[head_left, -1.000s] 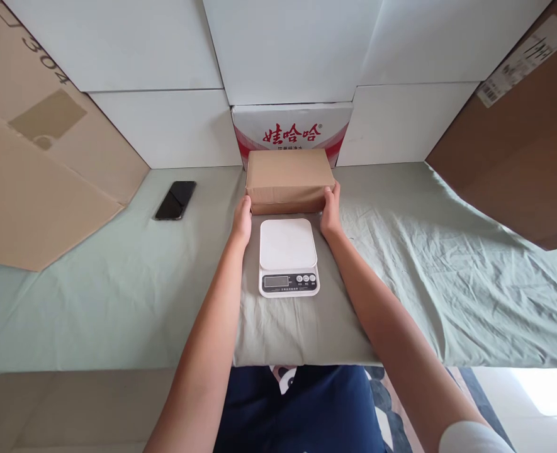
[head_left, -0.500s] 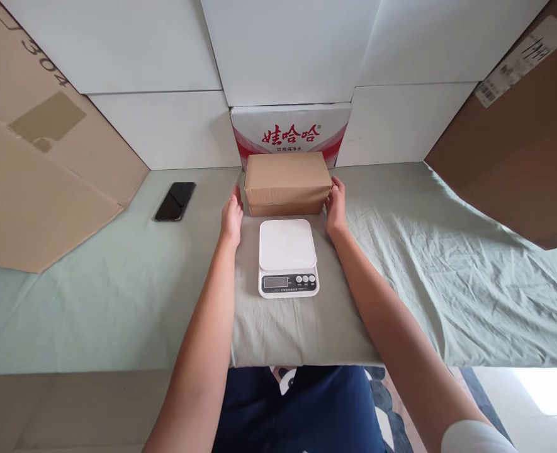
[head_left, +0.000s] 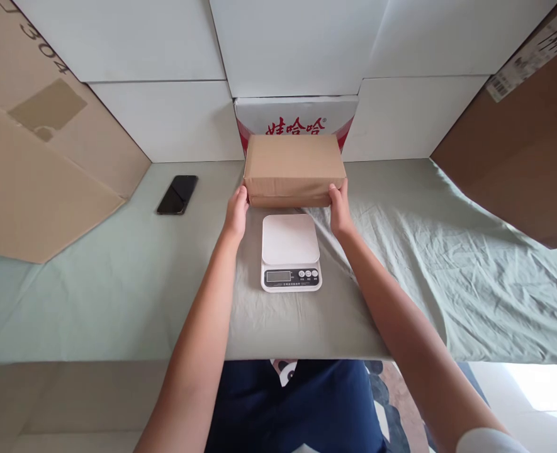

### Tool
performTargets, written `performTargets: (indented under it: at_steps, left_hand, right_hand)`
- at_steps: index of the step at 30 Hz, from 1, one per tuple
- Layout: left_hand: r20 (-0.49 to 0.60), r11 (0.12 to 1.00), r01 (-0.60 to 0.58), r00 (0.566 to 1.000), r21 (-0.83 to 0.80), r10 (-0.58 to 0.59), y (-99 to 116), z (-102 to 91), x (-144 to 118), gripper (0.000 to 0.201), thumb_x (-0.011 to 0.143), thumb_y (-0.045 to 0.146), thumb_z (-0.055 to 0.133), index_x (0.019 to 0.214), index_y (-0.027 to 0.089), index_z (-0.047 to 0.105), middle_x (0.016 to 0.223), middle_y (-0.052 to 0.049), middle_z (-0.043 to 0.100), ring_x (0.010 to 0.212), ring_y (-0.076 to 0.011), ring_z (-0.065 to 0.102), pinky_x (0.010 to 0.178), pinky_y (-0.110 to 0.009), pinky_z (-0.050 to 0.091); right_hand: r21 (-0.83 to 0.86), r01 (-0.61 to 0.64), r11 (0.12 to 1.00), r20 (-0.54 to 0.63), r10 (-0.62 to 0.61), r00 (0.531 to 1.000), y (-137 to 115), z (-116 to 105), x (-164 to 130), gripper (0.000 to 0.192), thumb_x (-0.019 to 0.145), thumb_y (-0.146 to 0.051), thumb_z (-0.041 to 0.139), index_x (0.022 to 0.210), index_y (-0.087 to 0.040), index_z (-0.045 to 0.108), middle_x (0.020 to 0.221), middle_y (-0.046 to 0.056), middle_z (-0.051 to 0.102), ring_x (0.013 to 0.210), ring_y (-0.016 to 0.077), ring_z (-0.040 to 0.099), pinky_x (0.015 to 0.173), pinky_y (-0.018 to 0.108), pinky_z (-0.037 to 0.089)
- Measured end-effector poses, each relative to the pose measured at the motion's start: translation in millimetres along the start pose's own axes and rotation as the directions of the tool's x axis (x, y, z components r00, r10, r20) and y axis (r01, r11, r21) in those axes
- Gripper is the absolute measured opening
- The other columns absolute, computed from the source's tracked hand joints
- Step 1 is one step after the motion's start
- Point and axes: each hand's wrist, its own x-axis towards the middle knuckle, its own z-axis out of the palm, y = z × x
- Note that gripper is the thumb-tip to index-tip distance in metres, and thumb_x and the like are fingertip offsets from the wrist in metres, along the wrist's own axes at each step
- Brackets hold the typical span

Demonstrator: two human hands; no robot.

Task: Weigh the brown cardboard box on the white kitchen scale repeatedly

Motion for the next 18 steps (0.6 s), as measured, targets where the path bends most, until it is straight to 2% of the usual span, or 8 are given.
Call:
performTargets:
  at_steps: [3, 7, 12, 18]
  left_hand:
    - [0.082, 0.995, -0.092, 0.993, 0.027, 0.090, 27, 1.0, -20, 0.066, 0.093, 0.073, 0.046, 0.137, 0.026, 0.063, 0.150, -0.009, 0.061, 0.151, -0.0301, 0.046, 0.123, -0.046, 0.039]
    - [0.109, 0.988, -0.131, 0.987, 0.084, 0.122, 49, -3.2, -65, 0.061, 0.096, 0.068, 0.046, 0.135, 0.024, 0.064, 0.144, -0.011, 0.065, 0.151, -0.0303, 0.045, 0.123, -0.044, 0.039]
    - [0.060, 0.987, -0.105, 0.993, 0.125, 0.099, 52, -12.7, -117, 0.059, 0.098, 0.064, 0.045, 0.133, 0.022, 0.066, 0.139, -0.013, 0.068, 0.146, -0.0315, 0.051, 0.121, -0.046, 0.041]
    - [0.020, 0.985, -0.024, 1.000, 0.170, 0.021, 49, -16.8, -145, 0.058, 0.097, 0.066, 0.045, 0.132, 0.026, 0.067, 0.138, -0.010, 0.068, 0.145, -0.0301, 0.052, 0.119, -0.046, 0.045]
  right_hand:
    - [-0.089, 0.121, 0.989, 0.073, -0.114, 0.991, -24, -12, -19, 0.073, 0.094, -0.072, 0.041, 0.157, -0.037, 0.028, 0.167, 0.001, 0.037, 0.159, 0.0256, 0.030, 0.134, 0.050, 0.025]
    - [-0.160, 0.163, 0.974, 0.119, -0.145, 0.982, -44, -26, -59, 0.072, 0.095, -0.069, 0.043, 0.159, -0.038, 0.026, 0.170, 0.001, 0.031, 0.162, 0.0272, 0.022, 0.135, 0.051, 0.021]
    - [-0.168, 0.136, 0.976, 0.154, -0.111, 0.982, -41, -26, -95, 0.068, 0.097, -0.066, 0.043, 0.158, -0.040, 0.028, 0.170, 0.000, 0.029, 0.162, 0.0281, 0.021, 0.134, 0.052, 0.023]
    - [-0.172, 0.136, 0.976, 0.138, -0.112, 0.984, -36, -21, -106, 0.068, 0.096, -0.067, 0.043, 0.157, -0.041, 0.029, 0.167, 0.001, 0.033, 0.160, 0.0288, 0.026, 0.133, 0.056, 0.025]
